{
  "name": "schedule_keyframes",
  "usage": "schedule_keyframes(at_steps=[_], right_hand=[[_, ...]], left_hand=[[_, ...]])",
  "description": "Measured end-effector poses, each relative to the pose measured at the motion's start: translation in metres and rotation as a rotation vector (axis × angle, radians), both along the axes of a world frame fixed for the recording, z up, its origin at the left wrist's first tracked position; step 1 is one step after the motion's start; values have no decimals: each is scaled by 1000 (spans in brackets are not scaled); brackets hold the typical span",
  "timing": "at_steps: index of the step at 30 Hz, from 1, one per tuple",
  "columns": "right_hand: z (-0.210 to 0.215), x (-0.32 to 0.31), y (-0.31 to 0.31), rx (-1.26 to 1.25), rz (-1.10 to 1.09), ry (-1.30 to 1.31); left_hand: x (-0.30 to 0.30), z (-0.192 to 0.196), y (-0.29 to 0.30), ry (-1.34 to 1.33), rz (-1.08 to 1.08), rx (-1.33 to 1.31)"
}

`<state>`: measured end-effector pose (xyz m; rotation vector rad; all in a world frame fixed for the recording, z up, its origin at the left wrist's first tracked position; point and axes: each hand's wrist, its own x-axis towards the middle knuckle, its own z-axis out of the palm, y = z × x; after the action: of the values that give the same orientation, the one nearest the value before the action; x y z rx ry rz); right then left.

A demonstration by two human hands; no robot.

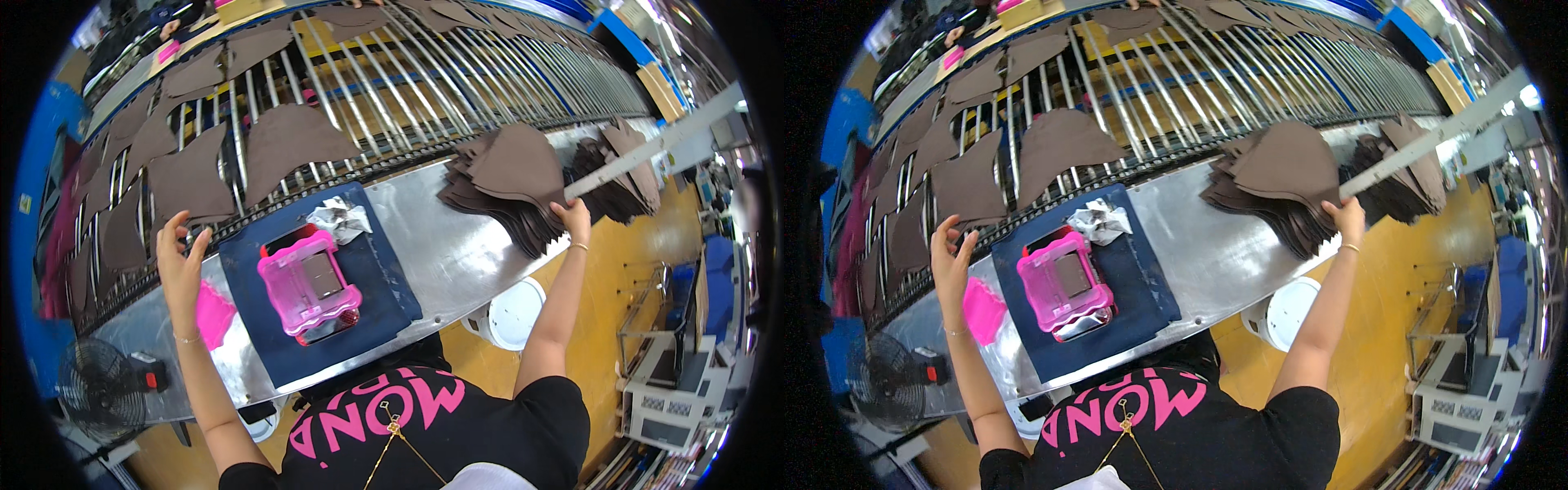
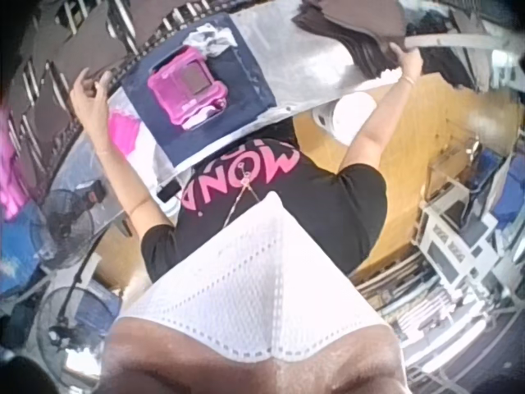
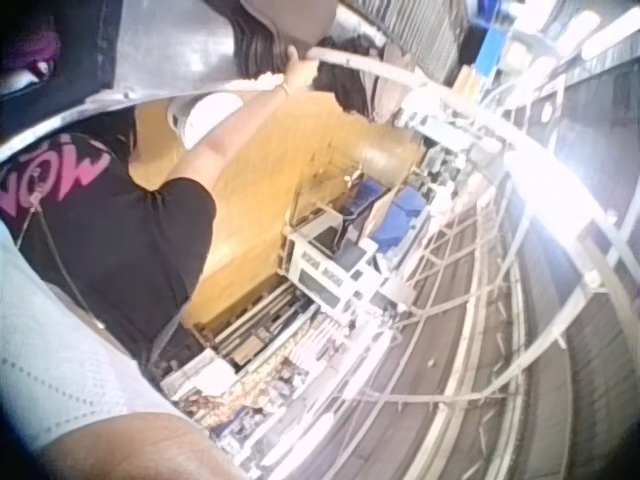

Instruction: The person repeatedly picks up brown fabric pieces from a stack and places them onto a moving conveyor belt. The pieces are handled one at a time and arranged along the belt as it advances.

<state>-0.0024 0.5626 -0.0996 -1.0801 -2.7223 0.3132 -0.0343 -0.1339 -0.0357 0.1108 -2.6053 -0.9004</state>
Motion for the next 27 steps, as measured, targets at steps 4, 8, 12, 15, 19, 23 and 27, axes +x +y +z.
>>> schedule_keyframes(at_steps=[4,8,12,15,19,23,27], right_hand=[[-31,6,66,-187,46,-49],[-18,-3,23,-44,44,-73],[-4,1,9,17,74,-129],[7,9,12,128,189,-197],[79,4,-64,-143,286,155],[156,5,-166,-280,523,388],[186,7,-242,-419,761,641]], left_hand=[[-1,-1,0,34,18,41],[9,-4,-10,51,66,12],[12,0,-7,21,81,-14],[11,1,-5,15,59,-23],[10,15,8,28,-36,57],[5,34,40,130,-240,108],[-2,50,83,296,-412,113]])
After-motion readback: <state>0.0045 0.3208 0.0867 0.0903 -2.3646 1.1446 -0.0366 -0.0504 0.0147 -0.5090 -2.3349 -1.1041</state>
